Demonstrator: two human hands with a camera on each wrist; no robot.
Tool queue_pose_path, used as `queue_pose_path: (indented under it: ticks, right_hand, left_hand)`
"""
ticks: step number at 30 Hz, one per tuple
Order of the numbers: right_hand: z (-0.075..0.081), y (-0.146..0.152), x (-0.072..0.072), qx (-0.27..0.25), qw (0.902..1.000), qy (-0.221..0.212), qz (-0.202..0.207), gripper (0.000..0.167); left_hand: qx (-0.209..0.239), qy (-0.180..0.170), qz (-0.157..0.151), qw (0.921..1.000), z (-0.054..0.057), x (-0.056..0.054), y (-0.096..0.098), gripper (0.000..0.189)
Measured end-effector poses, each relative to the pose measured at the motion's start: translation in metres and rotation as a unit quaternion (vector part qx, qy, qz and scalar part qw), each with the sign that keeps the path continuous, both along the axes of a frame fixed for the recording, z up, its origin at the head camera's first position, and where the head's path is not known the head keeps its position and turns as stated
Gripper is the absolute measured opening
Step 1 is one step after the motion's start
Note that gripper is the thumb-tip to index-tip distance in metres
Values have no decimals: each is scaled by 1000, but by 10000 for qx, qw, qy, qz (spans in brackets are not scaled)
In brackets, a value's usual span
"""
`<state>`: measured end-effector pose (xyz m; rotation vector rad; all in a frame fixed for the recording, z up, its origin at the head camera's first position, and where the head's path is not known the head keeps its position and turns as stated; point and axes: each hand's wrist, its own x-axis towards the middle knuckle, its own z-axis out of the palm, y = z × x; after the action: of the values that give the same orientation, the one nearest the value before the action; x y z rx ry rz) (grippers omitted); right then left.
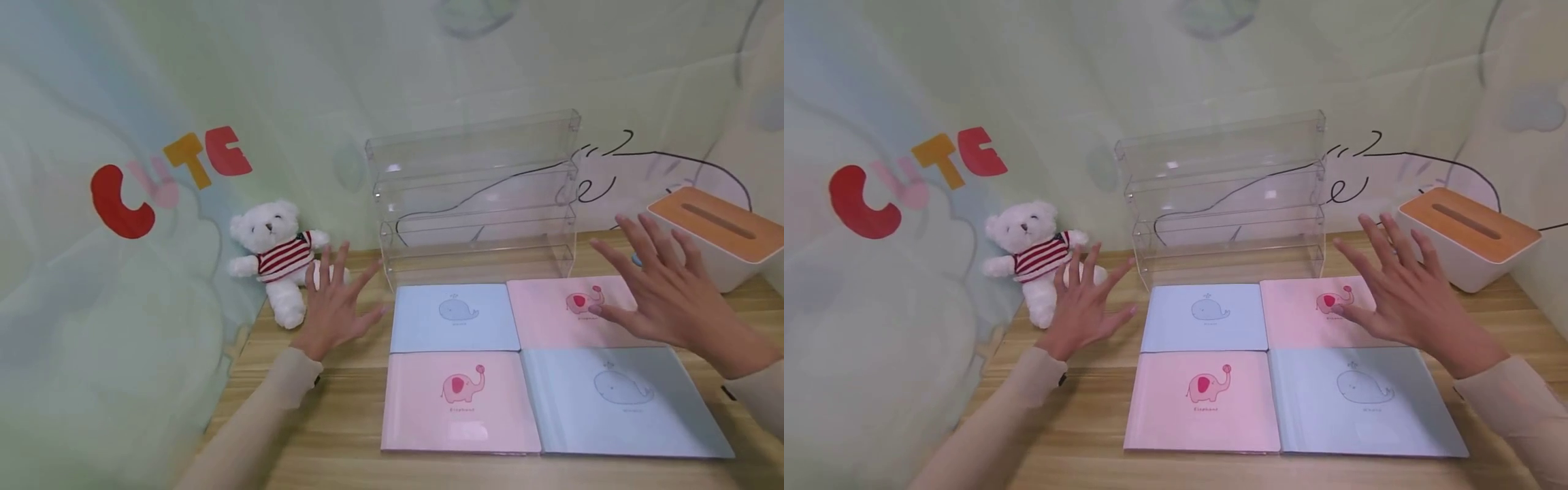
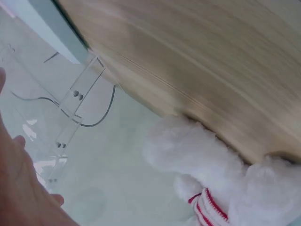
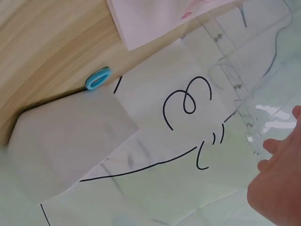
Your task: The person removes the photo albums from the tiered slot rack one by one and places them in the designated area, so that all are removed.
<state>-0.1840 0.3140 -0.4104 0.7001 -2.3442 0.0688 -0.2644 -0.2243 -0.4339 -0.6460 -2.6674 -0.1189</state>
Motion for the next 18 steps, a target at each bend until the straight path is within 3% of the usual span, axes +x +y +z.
queue_pose_path:
  ticks: [4, 9, 18]
  right_hand:
    - [0, 1, -11, 101, 9975, 628, 300, 97]
    - [0, 1, -18, 118, 9936, 1065, 354, 92]
    - [1, 3, -19, 117, 9930, 1157, 225, 95]
  left_hand:
    - [-201, 611, -17, 9979, -2, 9, -2, 85]
    - [-423, 1396, 139, 9892, -7, 16, -1, 92]
    - [-556, 1961, 294, 9786, -10, 16, 0, 93]
